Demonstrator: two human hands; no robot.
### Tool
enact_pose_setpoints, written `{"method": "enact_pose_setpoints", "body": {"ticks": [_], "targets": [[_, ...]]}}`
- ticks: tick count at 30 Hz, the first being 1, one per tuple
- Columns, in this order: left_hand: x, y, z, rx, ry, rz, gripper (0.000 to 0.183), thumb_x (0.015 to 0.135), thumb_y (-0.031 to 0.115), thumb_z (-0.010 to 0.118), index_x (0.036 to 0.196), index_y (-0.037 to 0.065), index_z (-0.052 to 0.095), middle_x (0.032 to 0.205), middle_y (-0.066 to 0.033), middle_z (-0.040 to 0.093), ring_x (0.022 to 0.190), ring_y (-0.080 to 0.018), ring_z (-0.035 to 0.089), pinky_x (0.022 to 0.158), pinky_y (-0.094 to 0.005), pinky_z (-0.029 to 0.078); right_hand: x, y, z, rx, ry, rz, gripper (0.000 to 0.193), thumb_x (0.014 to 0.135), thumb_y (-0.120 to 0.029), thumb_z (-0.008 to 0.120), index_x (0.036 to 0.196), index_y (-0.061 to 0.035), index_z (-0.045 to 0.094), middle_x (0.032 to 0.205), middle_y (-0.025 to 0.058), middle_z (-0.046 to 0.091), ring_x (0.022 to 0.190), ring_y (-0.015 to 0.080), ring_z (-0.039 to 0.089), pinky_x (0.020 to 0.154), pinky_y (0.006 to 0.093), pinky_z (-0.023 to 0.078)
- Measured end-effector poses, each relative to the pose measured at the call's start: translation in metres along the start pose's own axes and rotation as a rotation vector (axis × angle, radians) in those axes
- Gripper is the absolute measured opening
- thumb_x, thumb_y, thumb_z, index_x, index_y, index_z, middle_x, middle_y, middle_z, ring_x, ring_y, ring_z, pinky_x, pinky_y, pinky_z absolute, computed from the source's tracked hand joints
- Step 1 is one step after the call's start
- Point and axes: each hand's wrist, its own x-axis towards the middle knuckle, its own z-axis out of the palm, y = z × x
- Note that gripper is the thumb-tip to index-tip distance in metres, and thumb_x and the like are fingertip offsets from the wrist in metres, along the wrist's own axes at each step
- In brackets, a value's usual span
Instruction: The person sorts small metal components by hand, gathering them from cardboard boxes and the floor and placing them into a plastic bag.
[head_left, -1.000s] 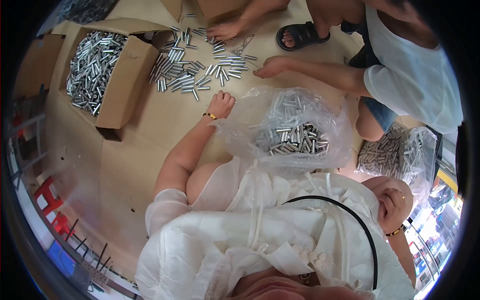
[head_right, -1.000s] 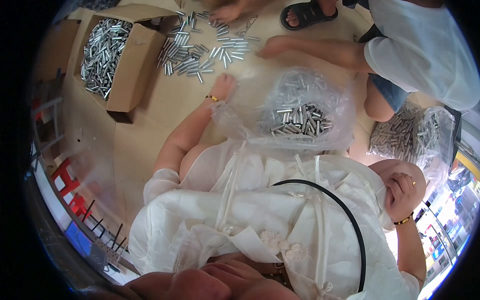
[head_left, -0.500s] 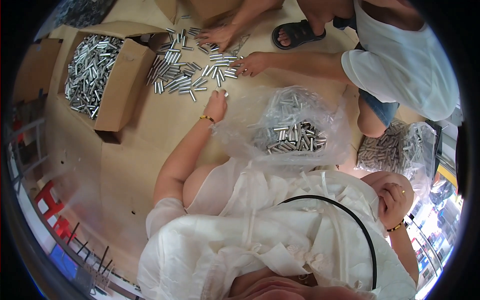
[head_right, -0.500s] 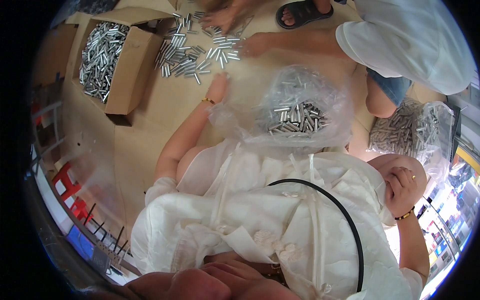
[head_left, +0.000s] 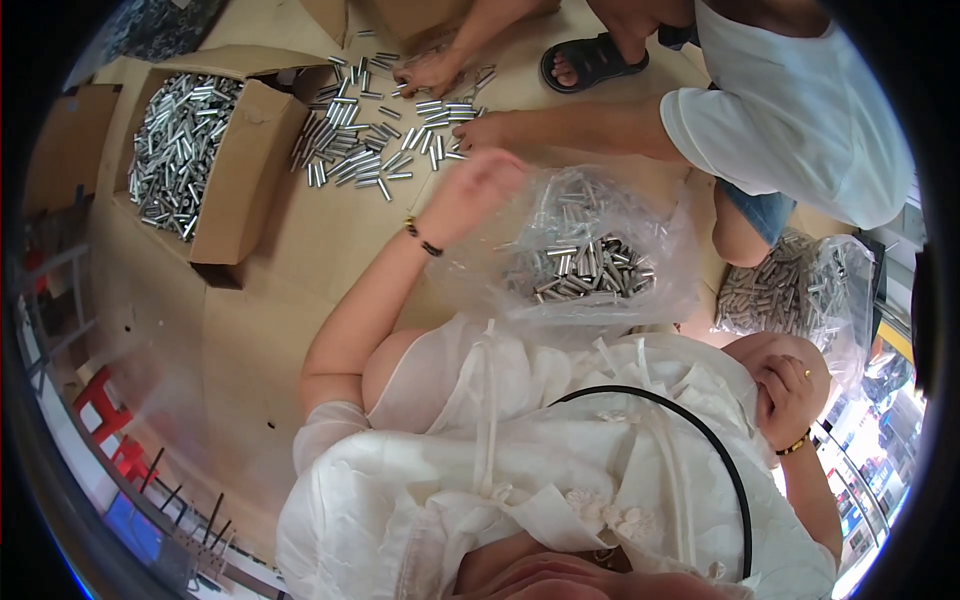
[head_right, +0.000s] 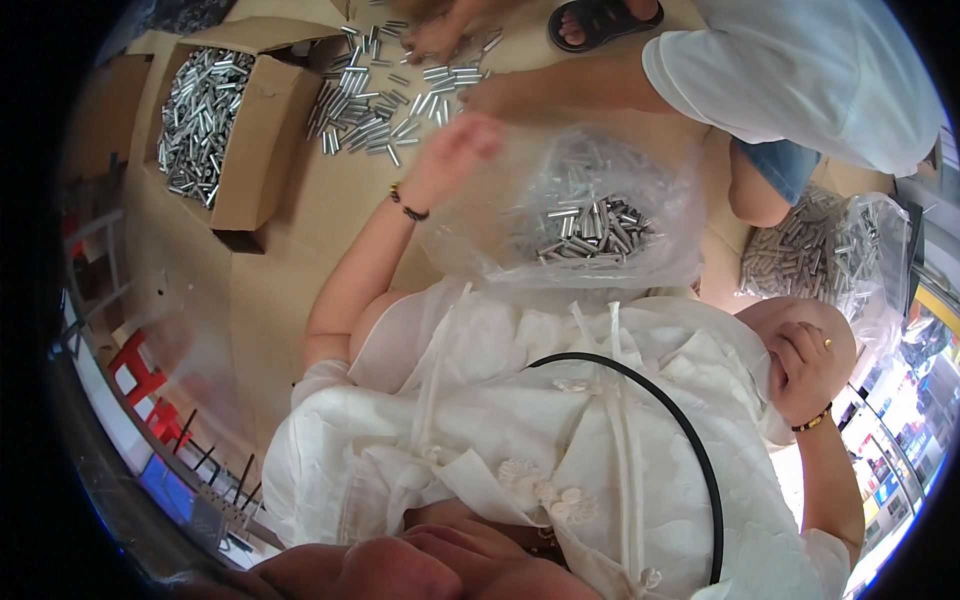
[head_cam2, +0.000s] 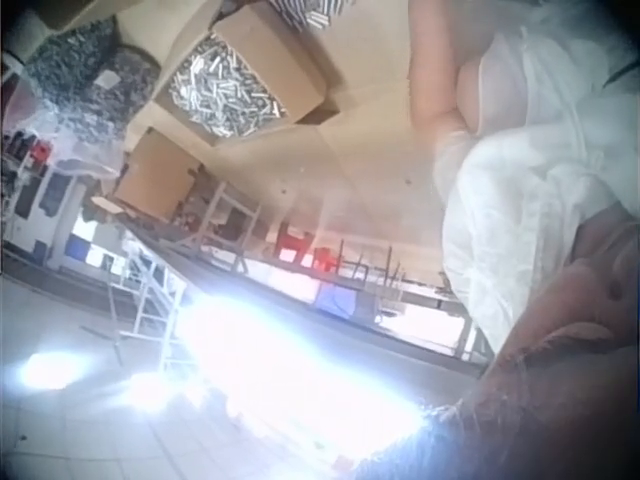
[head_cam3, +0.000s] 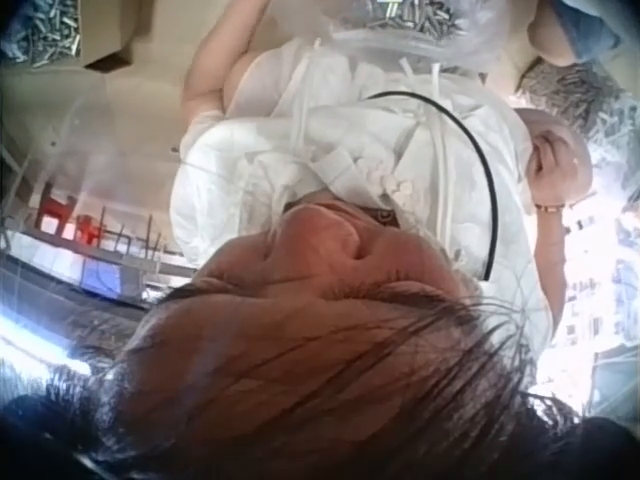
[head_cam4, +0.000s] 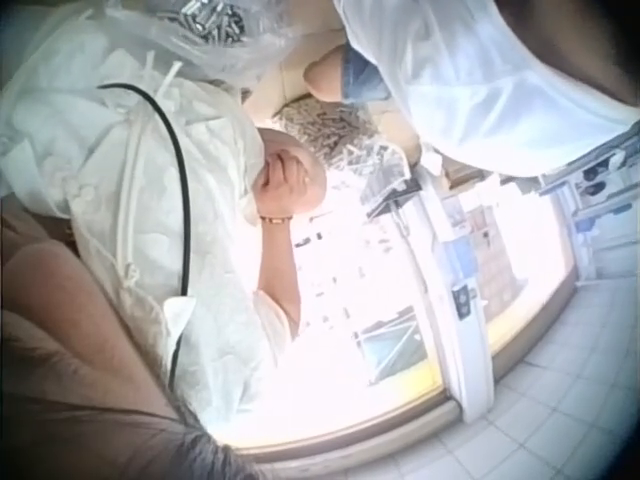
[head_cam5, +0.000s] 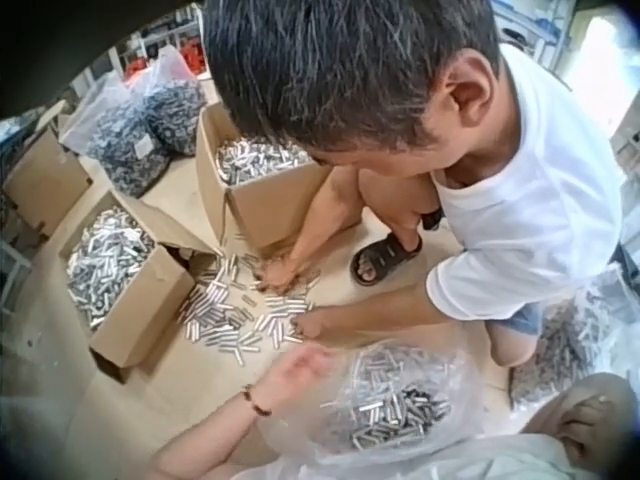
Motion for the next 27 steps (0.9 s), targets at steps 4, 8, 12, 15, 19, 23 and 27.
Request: {"method": "enact_pose_setpoints", "body": {"ticks": [4, 8, 12, 15, 19, 23, 27], "targets": [[-0.018, -0.104, -0.043, 0.539, 0.698, -0.147, 0.014, 0.091, 0.015, 0.051, 0.098, 0.005, 0.059, 0.085, -0.0132, 0.063, 0.074, -0.0277, 0.061, 0.067, -0.0328, 0.050, -0.002, 0.003, 0.002, -0.050, 0.024, 0.000, 0.015, 0.065, 0.001, 0.055, 0.079, -0.0036, 0.059, 0.093, 0.0115, 0.059, 0.090, 0.0330, 0.056, 0.078, 0.0407, 0.043], [-0.060, -0.219, -0.015, 0.560, -0.243, -0.348, 0.029, 0.085, 0.028, 0.050, 0.105, 0.008, 0.058, 0.100, -0.0146, 0.062, 0.089, -0.0317, 0.060, 0.080, -0.0437, 0.047, 0.001, 0.007, 0.000, 0.002, -0.027, 0.015, 0.015, 0.065, 0.001, 0.055, 0.079, -0.0035, 0.059, 0.093, 0.0113, 0.059, 0.090, 0.0330, 0.056, 0.078, 0.0406, 0.043], [-0.070, -0.217, 0.041, 0.773, -0.167, 0.531, 0.026, 0.077, 0.027, 0.057, 0.096, 0.009, 0.061, 0.102, -0.0115, 0.061, 0.102, -0.0281, 0.055, 0.090, -0.0429, 0.041, 0.001, 0.003, 0.002, -0.011, -0.011, 0.018, 0.014, 0.066, -0.001, 0.055, 0.078, -0.0044, 0.059, 0.092, 0.0104, 0.058, 0.089, 0.0318, 0.056, 0.077, 0.0403, 0.042], [-0.068, -0.245, 0.042, 0.794, -0.295, 0.456, 0.024, 0.076, 0.024, 0.058, 0.093, 0.007, 0.059, 0.098, -0.0122, 0.061, 0.100, -0.0286, 0.056, 0.089, -0.0433, 0.042, 0.006, -0.001, 0.001, -0.034, 0.003, 0.012, 0.014, 0.065, 0.000, 0.054, 0.078, -0.0036, 0.058, 0.092, 0.0112, 0.058, 0.088, 0.0321, 0.055, 0.078, 0.0401, 0.042], [-0.048, -0.230, 0.029, 0.818, -0.403, 0.108, 0.022, 0.079, 0.019, 0.054, 0.094, 0.004, 0.057, 0.095, -0.0159, 0.059, 0.095, -0.0324, 0.056, 0.083, -0.0441, 0.044, 0.003, -0.001, 0.001, -0.046, 0.007, 0.014, 0.014, 0.065, 0.000, 0.054, 0.078, -0.0039, 0.058, 0.091, 0.0114, 0.058, 0.087, 0.0320, 0.055, 0.075, 0.0402, 0.042], [-0.039, -0.196, -0.022, 0.858, 0.038, -0.177, 0.018, 0.083, 0.014, 0.049, 0.095, 0.002, 0.054, 0.092, -0.0208, 0.057, 0.090, -0.0375, 0.056, 0.077, -0.0463, 0.046, -0.001, 0.002, 0.002, -0.031, -0.030, 0.052, 0.012, 0.066, -0.003, 0.056, 0.078, -0.0055, 0.060, 0.094, 0.0107, 0.059, 0.089, 0.0314, 0.056, 0.075, 0.0411, 0.042], [-0.059, -0.190, -0.127, 1.225, 0.770, -0.021, 0.019, 0.087, 0.015, 0.050, 0.102, 0.003, 0.050, 0.108, -0.0219, 0.052, 0.100, -0.0390, 0.050, 0.087, -0.0457, 0.042, 0.018, 0.001, 0.003, -0.024, -0.015, 0.000, 0.012, 0.066, -0.002, 0.055, 0.076, -0.0049, 0.059, 0.092, 0.0113, 0.059, 0.088, 0.0319, 0.056, 0.077, 0.0404, 0.042]]}}
